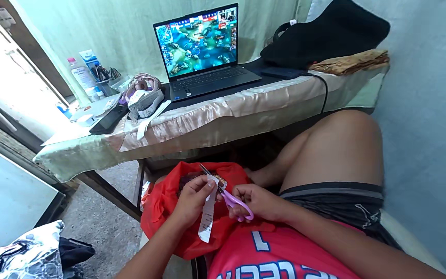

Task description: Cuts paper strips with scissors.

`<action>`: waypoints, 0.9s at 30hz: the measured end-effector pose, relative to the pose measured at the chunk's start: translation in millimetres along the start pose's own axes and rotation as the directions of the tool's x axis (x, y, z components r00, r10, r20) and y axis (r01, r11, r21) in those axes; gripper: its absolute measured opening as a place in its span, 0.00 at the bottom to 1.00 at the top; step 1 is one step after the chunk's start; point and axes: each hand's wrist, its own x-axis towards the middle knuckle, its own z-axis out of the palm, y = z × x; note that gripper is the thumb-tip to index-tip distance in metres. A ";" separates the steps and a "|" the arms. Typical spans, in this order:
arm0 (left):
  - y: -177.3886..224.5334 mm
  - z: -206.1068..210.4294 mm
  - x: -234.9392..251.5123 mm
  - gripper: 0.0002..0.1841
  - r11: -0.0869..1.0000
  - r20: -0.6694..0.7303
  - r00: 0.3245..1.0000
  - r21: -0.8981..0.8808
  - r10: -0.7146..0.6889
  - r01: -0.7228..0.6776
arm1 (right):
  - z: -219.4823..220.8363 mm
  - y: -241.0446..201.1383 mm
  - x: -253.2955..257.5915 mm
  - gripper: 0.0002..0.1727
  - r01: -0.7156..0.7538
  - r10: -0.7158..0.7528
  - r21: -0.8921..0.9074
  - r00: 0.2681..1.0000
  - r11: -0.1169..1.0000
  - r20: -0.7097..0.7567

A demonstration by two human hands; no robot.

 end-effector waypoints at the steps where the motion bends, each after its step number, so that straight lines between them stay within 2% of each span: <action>1: 0.2 0.7 0.0 0.11 1.000 -0.005 1.000 -0.004 0.000 0.000 | -0.3 0.4 0.6 0.11 0.001 -0.002 0.025 1.000 1.000 0.010; 6: -0.7 6.9 -0.6 0.11 0.998 -0.042 0.999 -0.060 -0.002 -0.001 | -7.4 4.8 3.8 0.13 -0.046 0.016 0.189 0.988 0.981 0.154; 11: -2.3 9.8 -0.7 0.12 0.997 -0.026 1.000 -0.073 0.016 -0.018 | -10.2 5.3 3.0 0.22 -0.136 0.014 0.350 0.945 0.927 0.328; 19: -2.1 10.7 -1.6 0.11 0.996 -0.006 0.999 -0.081 0.034 -0.034 | -15.0 7.4 3.2 0.27 -0.178 -0.020 0.432 0.909 0.884 0.416; 27: -1.6 11.1 -1.1 0.11 0.996 -0.026 0.999 -0.077 0.045 -0.047 | -8.8 12.4 1.6 0.24 -0.188 -0.032 0.502 0.917 0.844 0.398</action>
